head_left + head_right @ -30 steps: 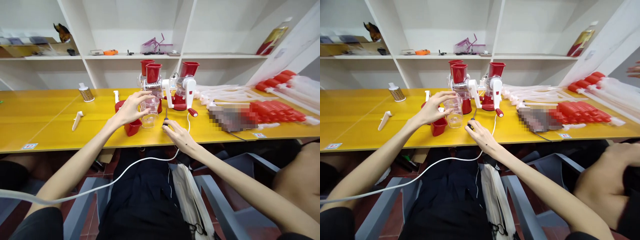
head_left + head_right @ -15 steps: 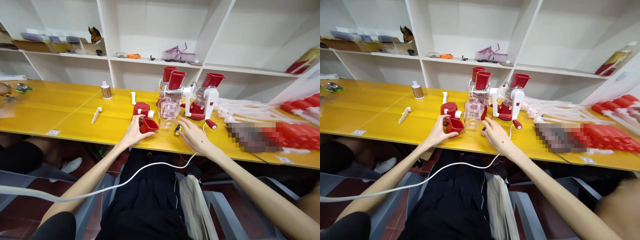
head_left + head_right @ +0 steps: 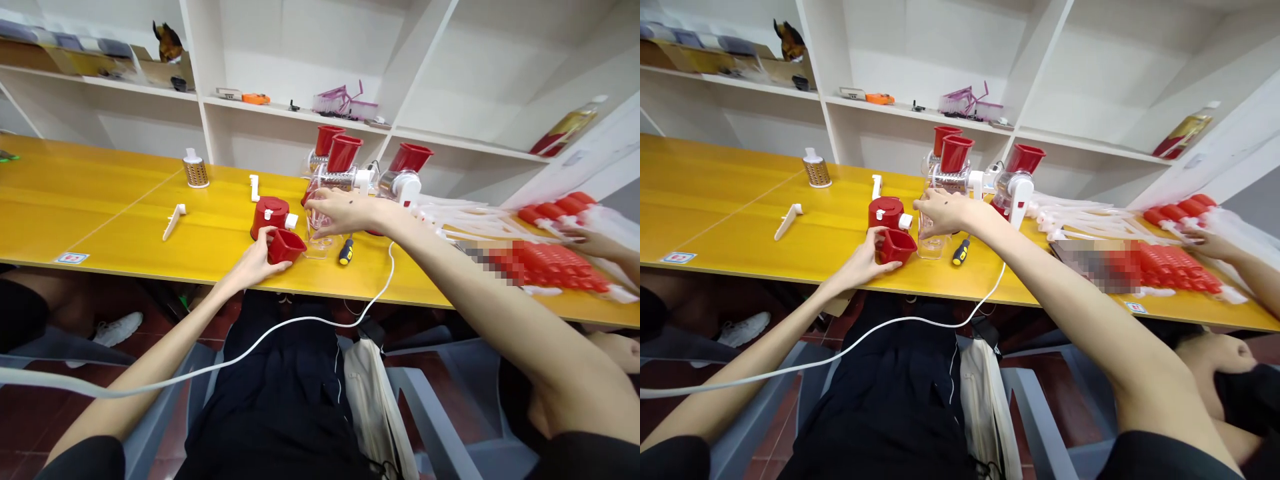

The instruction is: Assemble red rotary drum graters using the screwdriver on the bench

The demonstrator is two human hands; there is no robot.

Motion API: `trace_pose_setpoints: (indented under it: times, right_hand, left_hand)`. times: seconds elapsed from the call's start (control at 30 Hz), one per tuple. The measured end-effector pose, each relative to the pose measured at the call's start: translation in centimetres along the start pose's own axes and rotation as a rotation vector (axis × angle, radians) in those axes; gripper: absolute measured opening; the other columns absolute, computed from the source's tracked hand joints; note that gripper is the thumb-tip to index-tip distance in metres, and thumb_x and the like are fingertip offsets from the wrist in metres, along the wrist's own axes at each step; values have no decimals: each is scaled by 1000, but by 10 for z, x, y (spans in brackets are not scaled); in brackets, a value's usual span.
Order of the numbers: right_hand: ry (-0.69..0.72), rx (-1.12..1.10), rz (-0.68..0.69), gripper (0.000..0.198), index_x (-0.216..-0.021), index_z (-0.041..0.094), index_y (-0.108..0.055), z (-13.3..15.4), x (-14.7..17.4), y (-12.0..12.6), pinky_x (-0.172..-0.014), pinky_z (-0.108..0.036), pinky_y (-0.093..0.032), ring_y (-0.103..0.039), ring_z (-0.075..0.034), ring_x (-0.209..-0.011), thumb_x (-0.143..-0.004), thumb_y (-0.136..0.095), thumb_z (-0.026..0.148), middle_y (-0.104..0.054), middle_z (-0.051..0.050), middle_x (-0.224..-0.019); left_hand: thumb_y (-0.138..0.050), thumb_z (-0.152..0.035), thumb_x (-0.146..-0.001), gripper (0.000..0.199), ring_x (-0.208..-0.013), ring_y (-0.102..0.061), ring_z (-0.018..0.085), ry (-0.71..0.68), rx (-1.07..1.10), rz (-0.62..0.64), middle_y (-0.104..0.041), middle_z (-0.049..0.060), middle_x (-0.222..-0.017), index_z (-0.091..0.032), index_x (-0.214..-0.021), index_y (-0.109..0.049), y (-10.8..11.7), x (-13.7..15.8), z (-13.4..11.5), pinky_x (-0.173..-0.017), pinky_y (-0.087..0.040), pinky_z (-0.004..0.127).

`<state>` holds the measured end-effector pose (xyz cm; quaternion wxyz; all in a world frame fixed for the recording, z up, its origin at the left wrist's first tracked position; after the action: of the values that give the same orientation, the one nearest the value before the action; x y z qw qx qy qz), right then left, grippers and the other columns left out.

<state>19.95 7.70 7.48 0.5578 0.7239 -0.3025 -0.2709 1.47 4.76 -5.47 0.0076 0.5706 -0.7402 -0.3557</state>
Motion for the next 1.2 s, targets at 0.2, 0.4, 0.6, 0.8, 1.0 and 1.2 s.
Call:
trace_pose_setpoints:
  times: [0.2,0.4,0.6,0.8,1.0,1.2]
  right_hand:
    - [-44,-168,-40,50,-126,22,-68,-7,19,14,-111,-45,-52,-53,-21,-119,-87,-73,54,-61,-10,-128]
    - [-252,-448,-524,47,-120,20,-68,-21,90,11,-112,-43,-53,-60,-19,-119,-88,-72,54,-66,-9,-127]
    - [-616,-1090,-959,53,-119,18,-54,-30,137,-60,-89,-31,-63,-67,-11,-103,-95,-51,65,-67,-10,-120]
    - [-593,-1565,-898,66,-134,25,-37,16,99,-111,-89,-40,-67,-67,-14,-108,-93,-42,77,-59,-13,-137]
    - [-487,-1548,-722,96,-158,30,-29,38,78,-116,-105,-35,-62,-64,-11,-111,-82,-67,73,-53,-14,-143]
    - [-406,-1332,-517,90,-167,33,-19,40,76,-119,-105,-29,-61,-62,-8,-110,-92,-62,60,-43,-16,-153]
  left_hand:
    - [-84,-48,-76,78,-118,-71,33,-49,87,-88,-70,18,-128,-22,-135,-40,7,-3,-4,-104,-57,56]
    - [-83,-60,-75,76,-118,-71,31,-69,309,-327,-71,18,-131,-19,-131,-52,17,-4,-6,-107,-56,50]
    - [-75,-65,-81,62,-126,-69,30,-87,659,-445,-69,16,-134,-21,-120,-56,-3,-11,-40,-108,-56,47]
    - [-67,-72,-85,57,-128,-67,30,-135,760,-446,-69,10,-133,-25,-116,-56,-16,-30,-73,-104,-59,47]
    - [-69,-74,-81,60,-131,-64,32,-112,744,-506,-70,8,-127,-29,-121,-59,-5,-28,-63,-100,-61,47]
    - [-68,-66,-80,53,-123,-67,27,-127,683,-498,-69,5,-127,-31,-120,-61,-8,-25,-58,-108,-56,46]
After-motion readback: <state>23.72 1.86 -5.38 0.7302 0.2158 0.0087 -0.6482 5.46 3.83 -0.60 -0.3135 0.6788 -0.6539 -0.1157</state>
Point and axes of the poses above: each hand's wrist, its own x-axis away from the middle knuckle, its own y-axis out of the back of the hand, z = x × y, the point moved 6 cm from there along -x, towards the middle knuckle
